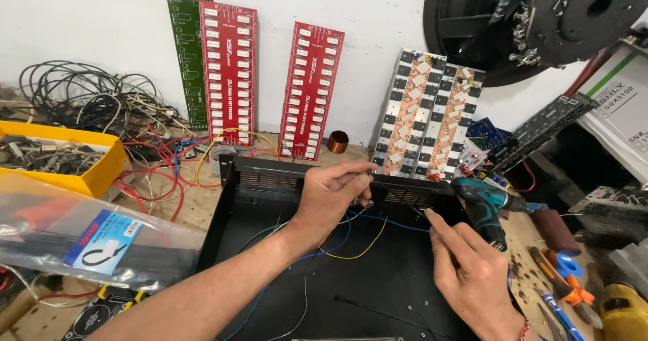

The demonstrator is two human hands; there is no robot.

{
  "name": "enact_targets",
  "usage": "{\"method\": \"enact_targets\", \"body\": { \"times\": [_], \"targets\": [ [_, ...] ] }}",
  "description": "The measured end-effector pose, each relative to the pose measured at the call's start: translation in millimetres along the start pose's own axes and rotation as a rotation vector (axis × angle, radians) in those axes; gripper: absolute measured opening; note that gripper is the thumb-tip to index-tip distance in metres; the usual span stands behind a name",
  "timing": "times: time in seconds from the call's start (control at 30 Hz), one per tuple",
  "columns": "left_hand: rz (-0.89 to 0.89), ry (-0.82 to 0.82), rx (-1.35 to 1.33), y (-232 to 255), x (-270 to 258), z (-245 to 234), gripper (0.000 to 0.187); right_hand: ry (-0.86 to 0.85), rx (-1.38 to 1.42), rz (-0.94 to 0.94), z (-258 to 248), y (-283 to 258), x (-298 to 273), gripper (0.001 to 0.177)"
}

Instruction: Organizing and securing internal wiring of an electronic device using zip ties and pliers.

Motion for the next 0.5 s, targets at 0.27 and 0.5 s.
{"method": "enact_targets", "body": {
  "times": [0.27, 0.5],
  "targets": [
    [0.018, -0.015, 0.014, -1.1, 0.2, -0.4, 0.020, 0.007, 0.034, -0.009, -1.0, -2.5, 2.6, 0.035],
    [0.023, -0.027, 0.024, 1.6, -0.2, 0.0, 0.021, -0.011, 0.051, 0.001, -0.1, -3.9, 3.1, 0.035]
  ]
}}
Point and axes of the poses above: each hand's wrist, its own x-axis towards the middle knuckle, its own z-axis out of the palm, y = z × x, the point moved 3 cm from there along x, towards the middle knuckle, and after that the axes turned 9 degrees about x, right-handed, at the moved point
